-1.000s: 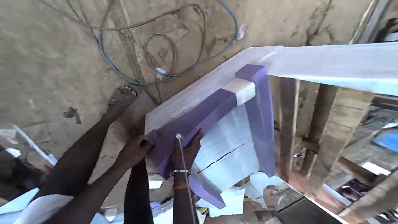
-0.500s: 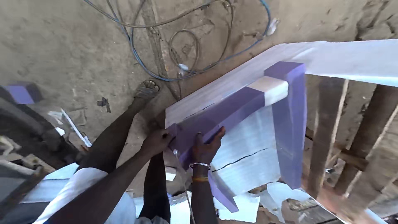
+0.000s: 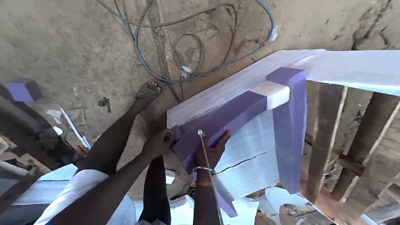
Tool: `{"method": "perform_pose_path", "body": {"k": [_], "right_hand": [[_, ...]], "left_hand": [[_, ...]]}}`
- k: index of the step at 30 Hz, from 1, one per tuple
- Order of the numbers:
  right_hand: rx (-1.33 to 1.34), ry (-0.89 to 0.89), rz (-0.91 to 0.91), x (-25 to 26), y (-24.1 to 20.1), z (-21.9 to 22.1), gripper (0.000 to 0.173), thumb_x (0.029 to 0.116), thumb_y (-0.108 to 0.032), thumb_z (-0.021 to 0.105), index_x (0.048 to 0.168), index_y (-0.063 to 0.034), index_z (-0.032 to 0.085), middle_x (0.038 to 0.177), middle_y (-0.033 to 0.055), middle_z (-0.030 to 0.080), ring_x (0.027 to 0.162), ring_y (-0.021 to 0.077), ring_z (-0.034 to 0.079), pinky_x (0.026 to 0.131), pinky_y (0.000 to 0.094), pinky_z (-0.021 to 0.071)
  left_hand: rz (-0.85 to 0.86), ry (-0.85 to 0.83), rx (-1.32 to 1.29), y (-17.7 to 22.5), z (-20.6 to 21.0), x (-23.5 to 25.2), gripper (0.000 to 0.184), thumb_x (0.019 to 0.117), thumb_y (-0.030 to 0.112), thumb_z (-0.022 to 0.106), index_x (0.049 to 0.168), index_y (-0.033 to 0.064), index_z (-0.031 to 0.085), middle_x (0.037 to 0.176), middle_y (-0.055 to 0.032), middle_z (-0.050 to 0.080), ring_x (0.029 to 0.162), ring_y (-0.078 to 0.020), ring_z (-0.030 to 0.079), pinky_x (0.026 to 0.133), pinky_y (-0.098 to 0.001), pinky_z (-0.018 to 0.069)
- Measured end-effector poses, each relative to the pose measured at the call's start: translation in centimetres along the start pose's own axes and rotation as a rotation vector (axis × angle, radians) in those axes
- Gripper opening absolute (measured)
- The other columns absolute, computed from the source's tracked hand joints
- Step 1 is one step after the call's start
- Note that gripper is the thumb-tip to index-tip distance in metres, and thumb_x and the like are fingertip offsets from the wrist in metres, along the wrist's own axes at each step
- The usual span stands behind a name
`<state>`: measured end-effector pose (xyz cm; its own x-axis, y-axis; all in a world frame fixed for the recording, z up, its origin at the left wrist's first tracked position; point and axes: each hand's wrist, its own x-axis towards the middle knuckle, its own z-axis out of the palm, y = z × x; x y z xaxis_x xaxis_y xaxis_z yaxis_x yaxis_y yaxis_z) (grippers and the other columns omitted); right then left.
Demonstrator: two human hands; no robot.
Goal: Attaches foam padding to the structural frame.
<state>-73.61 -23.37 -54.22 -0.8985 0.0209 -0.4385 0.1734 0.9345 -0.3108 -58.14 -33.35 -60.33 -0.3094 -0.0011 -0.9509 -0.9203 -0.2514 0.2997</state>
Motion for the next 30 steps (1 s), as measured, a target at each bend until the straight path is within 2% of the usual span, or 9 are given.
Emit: {"method": "perform_pose_path", "body": {"k": [1,4,6,9,15,18,23,27,30], "right_hand": [[0.002,0.008,-0.005,-0.1,-0.1,-0.2,0.096,0.0823,-0.017,0.079,0.163,-0.0139,0.028,0.160,0.0205,0.039,0.145,0.0351,0.042,0.115,0.0517,0.0381],[0.021,0.023,-0.016,-0.3,-0.5,-1.0,0.089,0.0852,-0.015,0.078,0.161,-0.0121,0.032,0.160,0.0184,0.039,0.146,0.0309,0.042,0.118,0.0481,0.0373],[0.085,0.060,-0.023,-0.5,-0.5,-1.2,0.086,0.0845,-0.013,0.076,0.160,-0.0113,0.035,0.160,0.0179,0.040,0.145,0.0289,0.043,0.117,0.0461,0.0381],[0.129,0.110,-0.036,-0.7,-0.1,-0.9,0.082,0.0854,-0.013,0.074,0.159,-0.0114,0.036,0.159,0.0170,0.040,0.145,0.0272,0.042,0.117,0.0441,0.0389],[0.152,0.083,-0.008,-0.7,-0.4,-0.5,0.083,0.0860,-0.011,0.074,0.160,-0.0128,0.036,0.157,0.0178,0.042,0.141,0.0278,0.046,0.113,0.0456,0.0421],[0.136,0.039,0.018,-0.4,-0.7,-1.5,0.084,0.0870,-0.012,0.075,0.160,-0.0149,0.035,0.157,0.0166,0.043,0.141,0.0268,0.047,0.113,0.0462,0.0427],[0.099,-0.082,0.058,0.0,-0.7,-4.3,0.085,0.0887,-0.018,0.073,0.162,-0.0149,0.031,0.160,0.0172,0.040,0.145,0.0270,0.044,0.116,0.0468,0.0404],[0.083,-0.149,0.031,0.0,-0.3,-6.4,0.084,0.0906,-0.023,0.070,0.163,-0.0135,0.028,0.163,0.0162,0.037,0.147,0.0256,0.040,0.119,0.0451,0.0378],[0.103,-0.163,0.029,-0.2,-0.9,-7.7,0.083,0.0906,-0.022,0.069,0.163,-0.0125,0.028,0.163,0.0161,0.036,0.147,0.0257,0.041,0.118,0.0444,0.0383]], "left_hand": [[0.013,0.007,0.008,-0.2,0.1,0.1,0.034,0.1033,0.034,0.059,0.135,0.0202,0.062,0.111,-0.0058,0.071,0.099,-0.0217,0.069,0.090,-0.0496,0.0563],[0.066,0.015,0.028,-0.9,0.6,0.5,0.048,0.0974,0.033,0.068,0.144,0.0238,0.059,0.134,-0.0088,0.063,0.114,-0.0241,0.066,0.100,-0.0496,0.0545],[0.119,0.033,0.041,-1.4,1.1,0.9,0.054,0.0953,0.034,0.071,0.147,0.0259,0.057,0.138,-0.0081,0.062,0.121,-0.0245,0.063,0.104,-0.0506,0.0522],[0.133,0.005,0.154,-2.1,1.7,1.3,0.053,0.1007,0.041,0.062,0.151,0.0293,0.052,0.143,-0.0040,0.061,0.129,-0.0233,0.060,0.110,-0.0511,0.0479],[0.095,0.041,0.260,-1.3,1.8,0.8,0.048,0.1020,0.038,0.060,0.149,0.0374,0.052,0.142,-0.0019,0.061,0.126,-0.0256,0.062,0.103,-0.0558,0.0517],[0.089,0.011,0.244,-1.3,1.7,1.0,0.051,0.1010,0.035,0.061,0.150,0.0367,0.050,0.142,-0.0031,0.061,0.126,-0.0270,0.062,0.104,-0.0574,0.0506],[0.107,-0.003,0.160,-1.4,1.5,1.1,0.054,0.0995,0.029,0.063,0.152,0.0301,0.050,0.143,-0.0064,0.061,0.130,-0.0275,0.060,0.109,-0.0569,0.0469],[0.097,-0.012,0.145,-1.5,1.5,1.5,0.057,0.0971,0.033,0.066,0.152,0.0293,0.050,0.142,-0.0080,0.062,0.129,-0.0290,0.060,0.109,-0.0577,0.0478],[0.105,0.005,0.161,-0.7,1.3,1.2,0.053,0.0974,0.028,0.065,0.149,0.0228,0.053,0.140,-0.0112,0.063,0.127,-0.0304,0.061,0.108,-0.0572,0.0476]]}}
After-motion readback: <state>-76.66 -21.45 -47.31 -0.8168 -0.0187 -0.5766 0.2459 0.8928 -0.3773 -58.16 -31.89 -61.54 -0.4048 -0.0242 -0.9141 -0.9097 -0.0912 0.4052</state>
